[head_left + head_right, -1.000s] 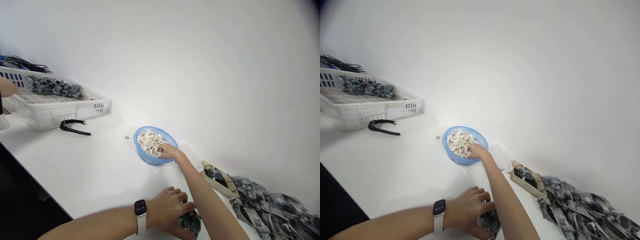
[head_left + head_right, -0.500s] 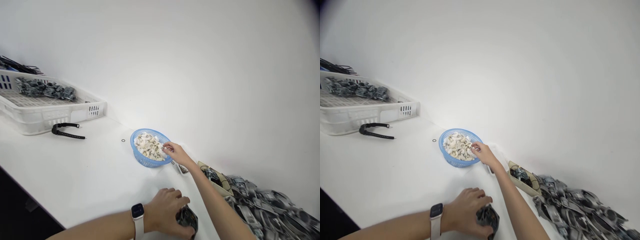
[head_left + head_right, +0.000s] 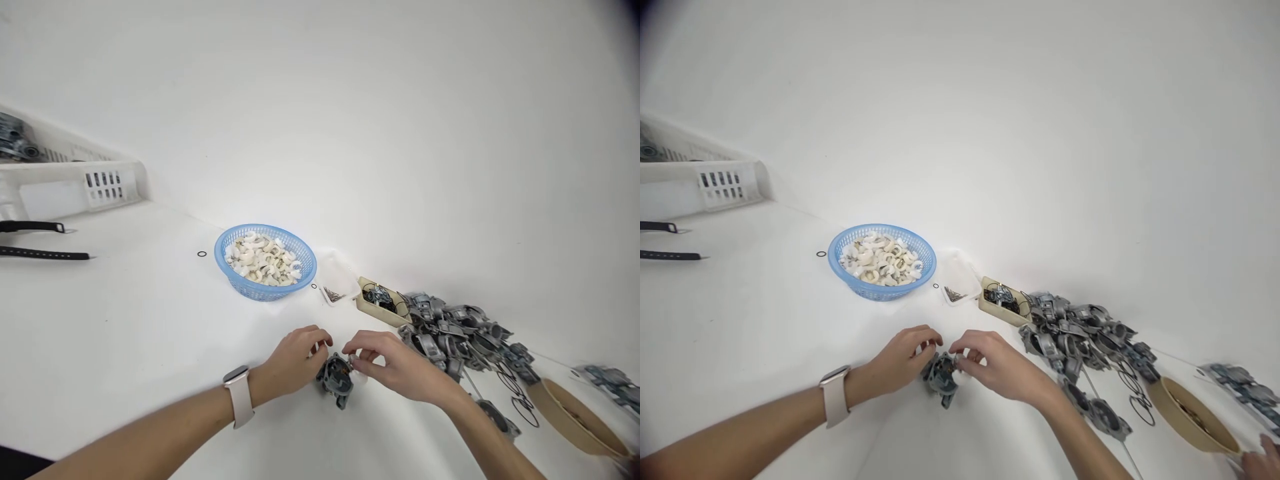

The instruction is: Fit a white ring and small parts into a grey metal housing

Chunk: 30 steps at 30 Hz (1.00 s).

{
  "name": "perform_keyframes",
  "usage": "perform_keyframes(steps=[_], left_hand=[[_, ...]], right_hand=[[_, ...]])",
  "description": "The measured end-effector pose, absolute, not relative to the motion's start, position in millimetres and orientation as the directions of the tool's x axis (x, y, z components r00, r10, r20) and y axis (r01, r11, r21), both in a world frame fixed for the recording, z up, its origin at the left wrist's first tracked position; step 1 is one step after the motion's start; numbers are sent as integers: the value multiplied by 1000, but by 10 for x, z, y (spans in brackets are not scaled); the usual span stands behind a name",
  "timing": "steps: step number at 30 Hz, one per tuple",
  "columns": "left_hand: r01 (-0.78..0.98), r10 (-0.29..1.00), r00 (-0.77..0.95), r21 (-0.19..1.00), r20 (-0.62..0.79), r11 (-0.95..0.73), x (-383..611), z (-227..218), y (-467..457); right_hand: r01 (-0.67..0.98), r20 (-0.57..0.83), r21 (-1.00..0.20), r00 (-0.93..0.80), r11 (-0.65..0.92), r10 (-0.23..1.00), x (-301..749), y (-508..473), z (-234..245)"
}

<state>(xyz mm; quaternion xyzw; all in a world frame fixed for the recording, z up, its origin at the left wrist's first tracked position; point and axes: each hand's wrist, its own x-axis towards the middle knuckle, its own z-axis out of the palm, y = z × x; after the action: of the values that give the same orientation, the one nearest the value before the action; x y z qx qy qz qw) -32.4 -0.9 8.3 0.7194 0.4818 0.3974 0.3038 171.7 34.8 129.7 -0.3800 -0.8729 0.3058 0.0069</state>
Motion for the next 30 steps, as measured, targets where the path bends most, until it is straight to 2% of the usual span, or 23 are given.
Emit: perform_keyframes(steps=[6, 10, 13, 19, 30], left_hand=[[413, 920, 266, 829, 287, -378, -314, 157, -75], [388, 923, 279, 848, 266, -361, -330, 187, -59], [348, 926, 285, 873, 249, -342, -337, 200, -46], [348, 940, 241, 882, 243, -318, -329, 196, -56], [385, 948, 237, 876, 213, -292, -348, 169, -23]], right_hand=[[592, -165, -582, -757, 557, 632, 1643, 373, 1145], [608, -191, -590, -745, 532, 639, 1657, 331, 1176], [645, -188, -529, -722, 551, 665, 1698, 235, 1165], [682, -83, -347, -706, 643, 704, 1695, 61, 1027], [626, -86, -356, -761, 694, 642, 1624, 95, 1051]])
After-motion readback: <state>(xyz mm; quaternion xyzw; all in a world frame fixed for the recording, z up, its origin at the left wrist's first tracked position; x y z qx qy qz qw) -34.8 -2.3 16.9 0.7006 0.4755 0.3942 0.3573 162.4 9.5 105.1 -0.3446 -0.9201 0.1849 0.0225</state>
